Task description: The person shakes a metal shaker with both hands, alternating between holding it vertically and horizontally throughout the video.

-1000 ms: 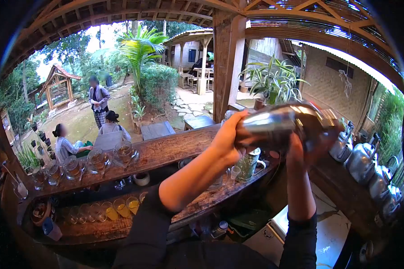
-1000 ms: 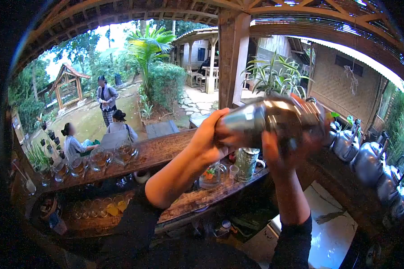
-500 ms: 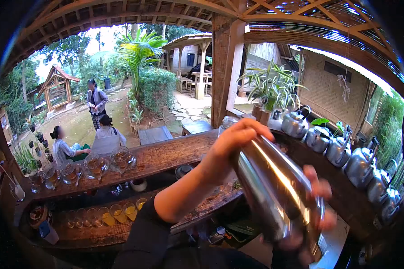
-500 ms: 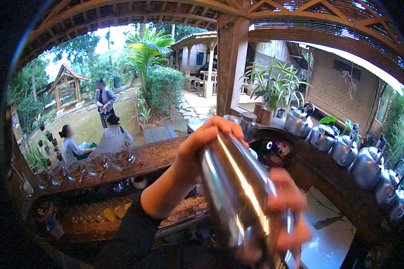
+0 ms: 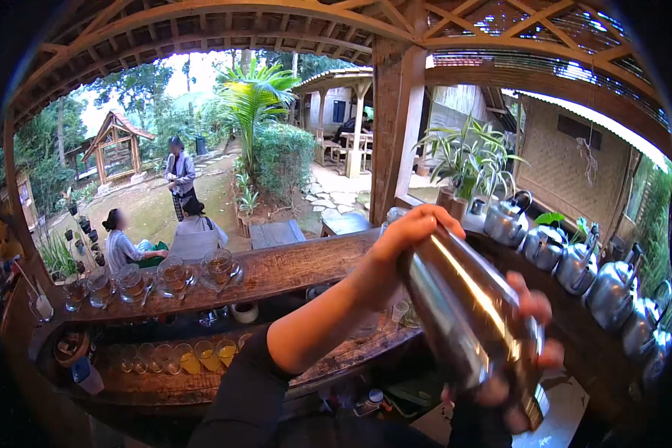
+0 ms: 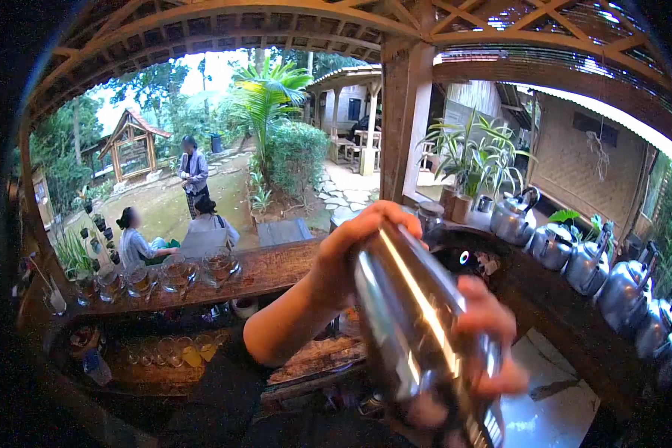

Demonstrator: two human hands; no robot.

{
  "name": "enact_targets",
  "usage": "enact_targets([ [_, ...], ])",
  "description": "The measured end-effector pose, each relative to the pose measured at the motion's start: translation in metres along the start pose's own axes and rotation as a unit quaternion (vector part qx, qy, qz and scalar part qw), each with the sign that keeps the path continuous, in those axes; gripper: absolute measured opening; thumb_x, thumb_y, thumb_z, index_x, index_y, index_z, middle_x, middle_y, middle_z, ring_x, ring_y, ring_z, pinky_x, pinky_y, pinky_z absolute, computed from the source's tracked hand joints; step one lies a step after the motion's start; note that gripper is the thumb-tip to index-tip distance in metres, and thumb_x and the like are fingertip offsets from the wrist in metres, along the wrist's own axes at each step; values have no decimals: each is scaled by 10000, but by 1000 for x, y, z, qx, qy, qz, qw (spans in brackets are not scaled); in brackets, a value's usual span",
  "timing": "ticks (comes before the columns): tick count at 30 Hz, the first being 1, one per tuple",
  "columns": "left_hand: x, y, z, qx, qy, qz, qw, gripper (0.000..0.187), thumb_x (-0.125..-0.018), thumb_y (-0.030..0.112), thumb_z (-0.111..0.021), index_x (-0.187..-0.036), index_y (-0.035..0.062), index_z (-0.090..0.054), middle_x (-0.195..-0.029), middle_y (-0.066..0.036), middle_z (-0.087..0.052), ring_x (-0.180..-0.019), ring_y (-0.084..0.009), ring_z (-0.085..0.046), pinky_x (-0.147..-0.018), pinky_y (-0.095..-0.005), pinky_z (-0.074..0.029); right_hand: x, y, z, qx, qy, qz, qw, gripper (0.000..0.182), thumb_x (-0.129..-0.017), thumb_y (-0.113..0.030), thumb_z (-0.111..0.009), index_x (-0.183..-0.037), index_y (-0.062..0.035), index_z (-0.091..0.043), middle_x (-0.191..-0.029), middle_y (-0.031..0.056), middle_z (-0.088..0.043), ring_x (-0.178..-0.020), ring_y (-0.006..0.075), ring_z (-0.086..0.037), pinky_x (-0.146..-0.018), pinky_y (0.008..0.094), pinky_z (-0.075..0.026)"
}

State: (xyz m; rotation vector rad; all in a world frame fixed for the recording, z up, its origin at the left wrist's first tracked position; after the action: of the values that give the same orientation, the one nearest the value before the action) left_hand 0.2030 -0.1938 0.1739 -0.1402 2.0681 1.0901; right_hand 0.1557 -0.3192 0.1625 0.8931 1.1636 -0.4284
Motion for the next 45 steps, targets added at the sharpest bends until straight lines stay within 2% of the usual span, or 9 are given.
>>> enact_targets([
  [3, -22, -44, 59, 92, 132, 183, 970, 318, -813, 345, -483, -969, 77, -553, -858, -69, -612, -749, -164, -594, -704, -330, -493, 58, 45, 69, 519, -122, -131, 836, 859, -674, -274, -742, -1301, -63, -193, -1234, 174, -400, -1123, 259, -418, -982, 408, -303],
  [15, -27, -47, 59, 123, 39, 132, 983, 316, -821, 350, -477, -980, 84, -537, -917, -98, -582, -829, -209, -581, -756, -359, -477, 42, 34, 75, 221, 32, -242, 944, 876, -644, -283, -767, -1306, -86, -230, -1271, 135, -355, -1162, 276, -408, -949, 408, -378],
  [16, -29, -67, 81, 214, 0, 186, 959, 301, -830, 335, -477, -987, 87, -542, -909, -98, -587, -813, -205, -586, -735, -360, -487, 29, 42, 69, 508, -80, -69, 855, 799, -661, -332, -741, -1278, -91, -294, -1249, 150, -396, -1127, 242, -440, -951, 394, -353],
  [18, -13, -61, 69, 129, 238, 247, 930, 264, -840, 295, -484, -988, 87, -552, -877, -93, -597, -771, -185, -593, -700, -350, -502, 23, 62, 62, 285, 100, -255, 919, 880, -661, -387, -727, -1299, -91, -198, -1226, 191, -402, -1098, 268, -453, -913, 397, -381],
  [24, -3, 0, 5, -25, -13, 20, 999, 303, -824, 287, -508, -988, 34, -533, -917, -83, -577, -867, -164, -552, -802, -288, -420, 22, -8, 6, 110, -26, -63, 992, 890, -617, -409, -763, -1310, -168, -258, -1264, 125, -383, -1182, 287, -392, -962, 385, -376],
  [30, 2, -74, 95, 152, 314, 200, 915, 314, -833, 305, -474, -965, 31, -553, -884, -114, -606, -771, -227, -605, -702, -379, -504, 45, 73, 55, 204, 132, -308, 920, 879, -674, -237, -727, -1320, -135, -141, -1149, 174, -445, -1002, 255, -510, -855, 375, -441],
  [38, -23, -7, 9, 33, 25, 22, 999, 280, -820, 288, -505, -975, 57, -533, -947, -76, -571, -876, -154, -550, -791, -287, -436, 15, 13, 29, 64, 58, 14, 996, 801, -712, -361, -704, -1306, -129, -220, -1205, 150, -427, -1162, 328, -407, -937, 412, -403],
  [43, -13, -80, 77, 163, 284, 220, 919, 262, -823, 320, -482, -944, 99, -551, -879, -71, -591, -771, -185, -588, -700, -321, -493, 34, 74, 73, 212, 120, -328, 913, 882, -672, -126, -712, -1336, -80, -134, -1147, 158, -438, -1044, 245, -469, -844, 349, -452],
  [45, 3, -77, 74, 171, 149, 172, 959, 244, -840, 324, -448, -898, 108, -545, -812, -51, -593, -685, -172, -587, -648, -331, -502, 32, 46, 64, 465, -9, -111, 878, 709, -743, -243, -656, -1283, -2, -265, -1121, 154, -478, -995, 222, -509, -871, 343, -429],
])
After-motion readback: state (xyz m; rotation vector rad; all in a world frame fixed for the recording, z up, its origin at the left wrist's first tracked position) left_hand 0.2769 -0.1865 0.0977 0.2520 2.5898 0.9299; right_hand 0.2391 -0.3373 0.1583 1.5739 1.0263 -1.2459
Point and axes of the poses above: each hand's wrist, its own x-axis away from the middle knuckle, its own z-axis out of the back of the hand, y = z × x, the point moved 4 cm from there along -x, towards the middle knuckle
